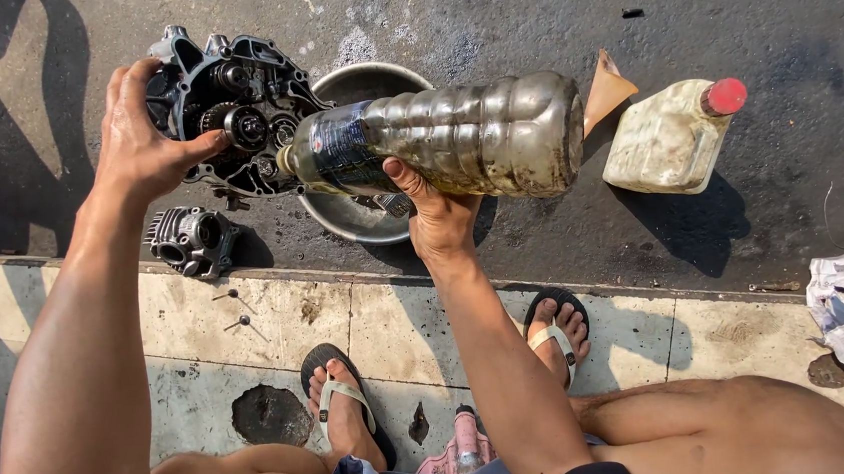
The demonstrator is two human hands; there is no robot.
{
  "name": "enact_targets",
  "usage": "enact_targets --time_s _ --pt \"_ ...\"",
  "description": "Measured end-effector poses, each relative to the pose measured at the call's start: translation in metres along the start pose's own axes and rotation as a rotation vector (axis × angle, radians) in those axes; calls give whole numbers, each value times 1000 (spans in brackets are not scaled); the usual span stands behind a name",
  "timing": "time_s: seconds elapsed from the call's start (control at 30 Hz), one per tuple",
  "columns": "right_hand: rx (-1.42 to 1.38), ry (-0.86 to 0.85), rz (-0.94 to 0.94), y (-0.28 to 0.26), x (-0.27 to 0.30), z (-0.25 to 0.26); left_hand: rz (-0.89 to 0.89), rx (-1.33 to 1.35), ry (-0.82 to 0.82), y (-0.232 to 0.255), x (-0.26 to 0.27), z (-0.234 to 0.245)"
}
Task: Cleaning motorcycle engine components by pouring fluid and scrubbing with a brush in a metal bowl
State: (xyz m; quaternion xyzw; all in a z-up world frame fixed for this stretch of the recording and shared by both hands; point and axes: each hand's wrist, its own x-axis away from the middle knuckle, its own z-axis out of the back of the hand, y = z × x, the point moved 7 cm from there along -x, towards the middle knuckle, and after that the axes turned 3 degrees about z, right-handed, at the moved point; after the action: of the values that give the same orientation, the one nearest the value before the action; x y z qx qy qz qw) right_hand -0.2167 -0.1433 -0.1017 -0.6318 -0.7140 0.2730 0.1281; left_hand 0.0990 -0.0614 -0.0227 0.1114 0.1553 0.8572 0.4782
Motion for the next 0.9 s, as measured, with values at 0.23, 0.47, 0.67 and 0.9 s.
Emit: enact_targets --time_s 0.23,0.47,0.67,0.9 --pt "64 -56 3 -9 -16 9 32 26 -14 30 3 6" --pt "63 3 39 -35 -31 19 -192 -97 -78 57 11 5" --pt "40 96 117 -60 -41 34 -280 -208 -118 95 20 -1" --pt "218 25 291 -95 -45 28 -451 -323 -96 126 28 -10"
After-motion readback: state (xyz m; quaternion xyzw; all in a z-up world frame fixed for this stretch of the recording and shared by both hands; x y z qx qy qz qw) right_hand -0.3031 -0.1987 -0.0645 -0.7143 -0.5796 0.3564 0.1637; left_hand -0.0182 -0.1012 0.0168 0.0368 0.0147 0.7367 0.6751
